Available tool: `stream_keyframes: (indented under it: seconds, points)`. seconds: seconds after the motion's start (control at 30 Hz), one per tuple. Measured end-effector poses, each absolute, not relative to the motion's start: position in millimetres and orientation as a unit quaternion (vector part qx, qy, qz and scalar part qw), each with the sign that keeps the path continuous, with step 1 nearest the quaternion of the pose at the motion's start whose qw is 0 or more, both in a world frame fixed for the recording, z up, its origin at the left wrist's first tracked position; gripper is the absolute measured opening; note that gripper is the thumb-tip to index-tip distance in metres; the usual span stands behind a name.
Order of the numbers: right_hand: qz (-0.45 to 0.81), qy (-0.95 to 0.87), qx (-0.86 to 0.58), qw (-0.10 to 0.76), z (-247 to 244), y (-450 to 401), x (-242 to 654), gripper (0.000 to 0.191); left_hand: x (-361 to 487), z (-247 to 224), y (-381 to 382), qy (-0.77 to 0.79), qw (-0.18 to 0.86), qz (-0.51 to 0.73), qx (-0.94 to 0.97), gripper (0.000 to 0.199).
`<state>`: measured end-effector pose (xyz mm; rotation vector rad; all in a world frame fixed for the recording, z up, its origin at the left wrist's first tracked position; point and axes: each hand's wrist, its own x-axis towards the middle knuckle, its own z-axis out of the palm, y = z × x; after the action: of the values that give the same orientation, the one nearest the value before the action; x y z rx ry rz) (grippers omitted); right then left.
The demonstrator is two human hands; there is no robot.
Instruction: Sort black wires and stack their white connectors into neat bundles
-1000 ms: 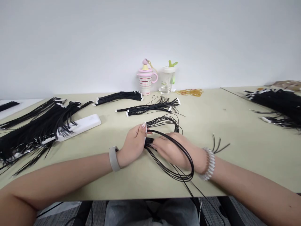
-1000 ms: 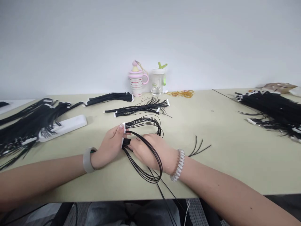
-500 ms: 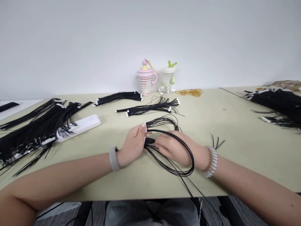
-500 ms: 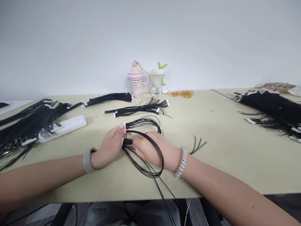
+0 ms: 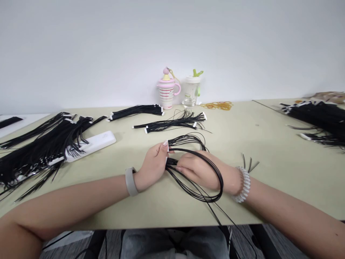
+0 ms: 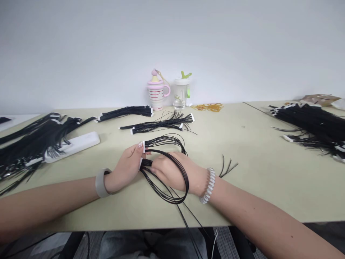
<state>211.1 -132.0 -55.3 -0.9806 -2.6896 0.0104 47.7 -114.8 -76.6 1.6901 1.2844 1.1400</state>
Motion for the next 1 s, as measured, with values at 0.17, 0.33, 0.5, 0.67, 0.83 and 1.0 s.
stream_keyframes:
  seconds: [0.17,0.33,0.5,0.67,0.83,1.0]
  points:
    - [0.007,-0.937,-0.32,0.138,-54.3,-131.6,211.9,0.027,48.0,-75.3,-115.2,0.496,0.358,0.445,0.654,0.037]
    - [-0.004,-0.932,-0.333,0.141,-52.9,-132.5,209.9,0.025,47.8,-76.0,-115.1,0.496,0.359,0.443,0.655,0.038]
    - [0.015,-0.916,-0.384,0.117,-44.6,-127.8,223.2,0.017,47.2,-75.5,-115.4,0.497,0.363,0.437,0.656,0.037]
    - [0.112,-0.778,-0.529,0.32,-23.3,-106.4,261.2,0.011,46.8,-75.9,-116.1,0.507,0.388,0.427,0.64,0.037]
    - [0.382,-0.458,-0.394,0.699,-2.7,-85.9,294.5,0.008,46.2,-79.0,-115.7,0.508,0.418,0.419,0.626,0.037]
    - [0.407,-0.459,-0.386,0.689,-5.2,-94.3,284.8,0.024,47.2,-79.7,-114.6,0.509,0.424,0.416,0.623,0.038]
